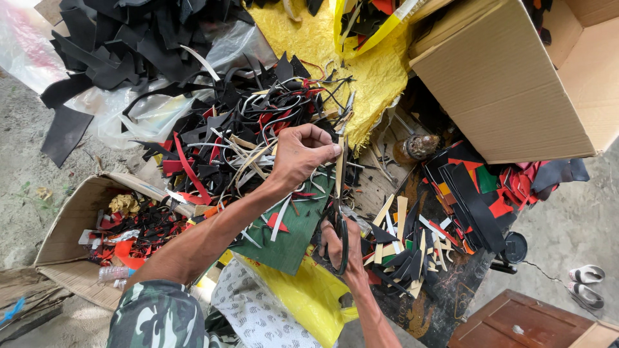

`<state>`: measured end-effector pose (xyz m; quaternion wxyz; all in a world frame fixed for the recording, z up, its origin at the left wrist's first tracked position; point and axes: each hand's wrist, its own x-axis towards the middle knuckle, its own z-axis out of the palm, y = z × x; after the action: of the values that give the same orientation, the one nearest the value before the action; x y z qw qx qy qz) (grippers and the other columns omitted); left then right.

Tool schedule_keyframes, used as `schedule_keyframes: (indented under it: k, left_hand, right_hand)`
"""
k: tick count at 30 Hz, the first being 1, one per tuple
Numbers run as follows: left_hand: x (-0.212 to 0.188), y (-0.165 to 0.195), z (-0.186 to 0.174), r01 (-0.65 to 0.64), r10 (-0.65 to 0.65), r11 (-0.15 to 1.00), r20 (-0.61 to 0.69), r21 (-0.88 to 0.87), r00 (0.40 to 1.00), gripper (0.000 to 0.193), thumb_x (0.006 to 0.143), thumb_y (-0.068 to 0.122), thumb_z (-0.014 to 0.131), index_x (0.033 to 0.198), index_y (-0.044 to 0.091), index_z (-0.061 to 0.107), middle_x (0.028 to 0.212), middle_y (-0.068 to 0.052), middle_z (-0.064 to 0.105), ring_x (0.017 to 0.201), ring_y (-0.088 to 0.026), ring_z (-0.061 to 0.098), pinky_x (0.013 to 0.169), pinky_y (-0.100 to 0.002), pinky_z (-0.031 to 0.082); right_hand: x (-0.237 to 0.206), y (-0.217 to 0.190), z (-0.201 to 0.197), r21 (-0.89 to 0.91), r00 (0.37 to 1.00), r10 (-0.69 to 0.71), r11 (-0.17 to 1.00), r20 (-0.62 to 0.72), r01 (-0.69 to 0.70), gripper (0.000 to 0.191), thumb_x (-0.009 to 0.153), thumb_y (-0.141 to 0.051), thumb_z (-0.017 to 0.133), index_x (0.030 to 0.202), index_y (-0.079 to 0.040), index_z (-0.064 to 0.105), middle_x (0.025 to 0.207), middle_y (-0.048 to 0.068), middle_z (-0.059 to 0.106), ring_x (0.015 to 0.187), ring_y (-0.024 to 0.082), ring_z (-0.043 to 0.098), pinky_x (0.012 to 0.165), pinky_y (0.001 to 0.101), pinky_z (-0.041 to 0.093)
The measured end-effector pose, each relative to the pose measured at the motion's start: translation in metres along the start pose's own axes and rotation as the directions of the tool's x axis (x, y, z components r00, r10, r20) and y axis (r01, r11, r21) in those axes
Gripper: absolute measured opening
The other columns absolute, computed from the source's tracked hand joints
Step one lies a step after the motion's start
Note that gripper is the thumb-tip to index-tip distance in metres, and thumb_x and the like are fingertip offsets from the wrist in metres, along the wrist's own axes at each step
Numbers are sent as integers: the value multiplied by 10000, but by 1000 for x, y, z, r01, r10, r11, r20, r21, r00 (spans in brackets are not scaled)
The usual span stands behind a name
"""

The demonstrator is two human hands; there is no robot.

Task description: The person uses shears to cut various colored strips of flexible material into smaller pieces. The cut pieces are dropped onto a pile on the work surface.

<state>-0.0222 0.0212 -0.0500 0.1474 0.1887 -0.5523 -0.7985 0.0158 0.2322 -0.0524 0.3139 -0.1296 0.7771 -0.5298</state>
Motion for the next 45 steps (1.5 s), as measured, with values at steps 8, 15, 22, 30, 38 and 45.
schedule_keyframes:
  k: [8,15,22,30,38,45]
  left_hand:
    - [0,-3,-3,1,1,1000,38,-29,999,173,801,53,845,883,-11,707,791,-71,744,683,-92,704,628,-215,582]
    - [-8,-11,-8,69,-66,996,45,-56,997,155,789,47,823,866,18,692,784,-65,735,667,-101,702,607,-224,592]
    - [-44,-36,27,138,-137,990,134,1,981,145,836,25,828,891,-24,703,794,-102,716,680,-131,643,590,-263,527]
    - [8,-1,-29,-311,277,733,152,605,949,165,907,103,691,1059,48,725,1006,-101,748,856,-226,730,755,-324,616]
    - [36,-19,-28,-742,-4,44,743,669,669,85,802,67,659,767,64,737,932,-95,652,970,-283,554,844,-421,464]
    - [41,-19,-26,-807,-180,-104,786,582,591,105,792,107,660,730,51,725,1036,-121,637,1047,-289,540,838,-428,457]
  right_hand:
    - [-1,19,4,-113,985,151,981,-85,-160,382,958,-226,583,704,60,562,480,74,547,368,179,576,391,328,456]
    - [9,16,-16,232,969,-55,966,-241,112,356,968,-353,633,865,-19,703,516,29,560,373,118,552,348,262,447]
    - [13,6,-22,183,960,-10,981,-279,64,265,892,-253,747,879,1,671,596,31,625,387,112,550,308,276,431]
    - [-61,7,-134,-562,885,217,704,-413,-434,250,888,-313,750,949,-70,757,603,109,711,498,156,672,452,322,498]
    - [-104,26,-166,-629,770,67,533,-635,-565,426,887,-460,797,986,-46,798,662,120,721,553,212,688,581,379,550]
    - [-92,24,-142,-562,827,49,711,-560,-422,421,857,-427,798,953,-18,776,664,81,729,547,132,676,507,298,519]
